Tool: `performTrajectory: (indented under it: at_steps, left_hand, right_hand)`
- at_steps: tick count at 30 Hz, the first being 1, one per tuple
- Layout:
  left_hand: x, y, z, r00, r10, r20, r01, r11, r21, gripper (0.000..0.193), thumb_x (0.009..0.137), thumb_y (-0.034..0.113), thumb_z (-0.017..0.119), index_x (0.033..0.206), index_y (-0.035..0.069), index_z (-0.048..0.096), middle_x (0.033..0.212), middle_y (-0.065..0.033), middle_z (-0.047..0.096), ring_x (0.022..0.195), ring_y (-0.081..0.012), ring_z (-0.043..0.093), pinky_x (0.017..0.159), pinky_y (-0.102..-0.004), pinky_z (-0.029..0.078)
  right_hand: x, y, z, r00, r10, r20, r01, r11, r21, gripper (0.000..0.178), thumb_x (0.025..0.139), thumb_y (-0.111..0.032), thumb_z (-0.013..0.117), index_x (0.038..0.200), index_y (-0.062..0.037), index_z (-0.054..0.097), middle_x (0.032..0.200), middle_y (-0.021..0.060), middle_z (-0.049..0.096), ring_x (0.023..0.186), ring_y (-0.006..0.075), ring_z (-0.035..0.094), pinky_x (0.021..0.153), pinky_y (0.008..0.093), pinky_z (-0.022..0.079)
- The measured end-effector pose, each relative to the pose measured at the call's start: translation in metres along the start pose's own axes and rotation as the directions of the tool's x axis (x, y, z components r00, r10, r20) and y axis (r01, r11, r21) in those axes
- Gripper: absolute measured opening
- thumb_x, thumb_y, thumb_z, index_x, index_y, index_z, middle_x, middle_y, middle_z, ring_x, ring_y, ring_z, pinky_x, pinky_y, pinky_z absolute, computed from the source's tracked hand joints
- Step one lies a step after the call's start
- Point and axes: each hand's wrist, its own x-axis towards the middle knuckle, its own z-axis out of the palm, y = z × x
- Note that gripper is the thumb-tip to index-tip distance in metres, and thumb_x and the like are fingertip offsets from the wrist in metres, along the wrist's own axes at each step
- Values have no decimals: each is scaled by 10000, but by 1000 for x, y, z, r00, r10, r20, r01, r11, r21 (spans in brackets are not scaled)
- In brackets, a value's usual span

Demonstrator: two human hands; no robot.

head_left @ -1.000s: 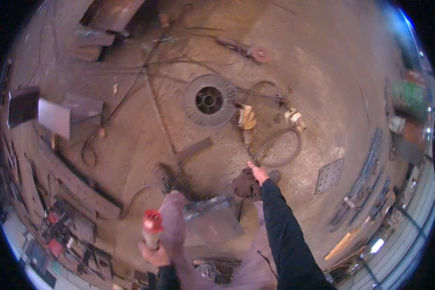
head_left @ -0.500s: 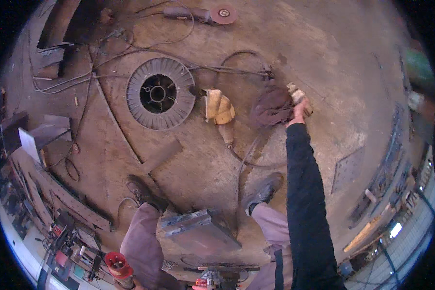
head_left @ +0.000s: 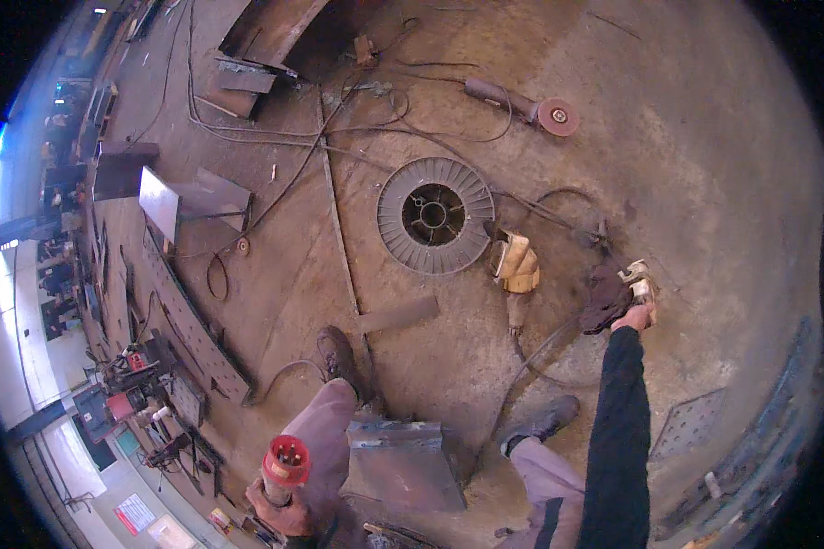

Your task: The person walks through a workshop, picks up a spray bottle and a rag, and sprays a power tool. They then sit on the floor and wipe a metal part with the rag. Finally, they stand up, walk to a drill press, and place the part on the machine table.

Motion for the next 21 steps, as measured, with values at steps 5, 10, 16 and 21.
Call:
performTrajectory:
  at_steps: [5, 10, 16, 21]
  left_hand:
    - [9, -32, -12, 992, -107, 67, 114, 987, -114, 557, 653, 171, 766, 1145, -16, 583, 1039, -186, 607, 965, -324, 602, 887, -428, 468]
    - [9, -70, -46, 900, -434, 47, 425, 846, -322, 566, 671, 152, 755, 1176, -25, 570, 1037, -185, 627, 988, -330, 613, 901, -414, 473]
    - [23, -254, -143, 832, -449, -327, 466, 885, -29, 673, 703, 220, 793, 1261, -61, 545, 1117, -231, 643, 1069, -340, 630, 928, -436, 487]
    - [31, -368, -281, 603, -578, -550, 617, 775, -138, 724, 782, 238, 797, 1362, -69, 492, 1172, -213, 647, 1096, -310, 625, 974, -398, 471]
  right_hand:
    - [-109, -75, -39, 987, -158, 38, 152, 981, 121, 773, 900, -539, 594, 1338, 90, 497, 1344, 155, 551, 1135, 276, 580, 971, 420, 475]
    - [-225, -187, -50, 742, -495, 452, 405, 869, 286, 647, 942, -529, 593, 1361, -42, 527, 1333, 73, 559, 1136, 233, 576, 985, 395, 467]
    - [-430, -253, 8, 360, -726, 586, 808, 557, 194, 673, 904, -494, 669, 1275, 60, 580, 1217, 151, 649, 1024, 256, 659, 888, 385, 527]
    - [-578, -220, 70, -144, -706, 694, 975, 21, 223, 811, 897, -565, 649, 1348, 92, 502, 1328, 242, 574, 1194, 338, 568, 1033, 405, 429]
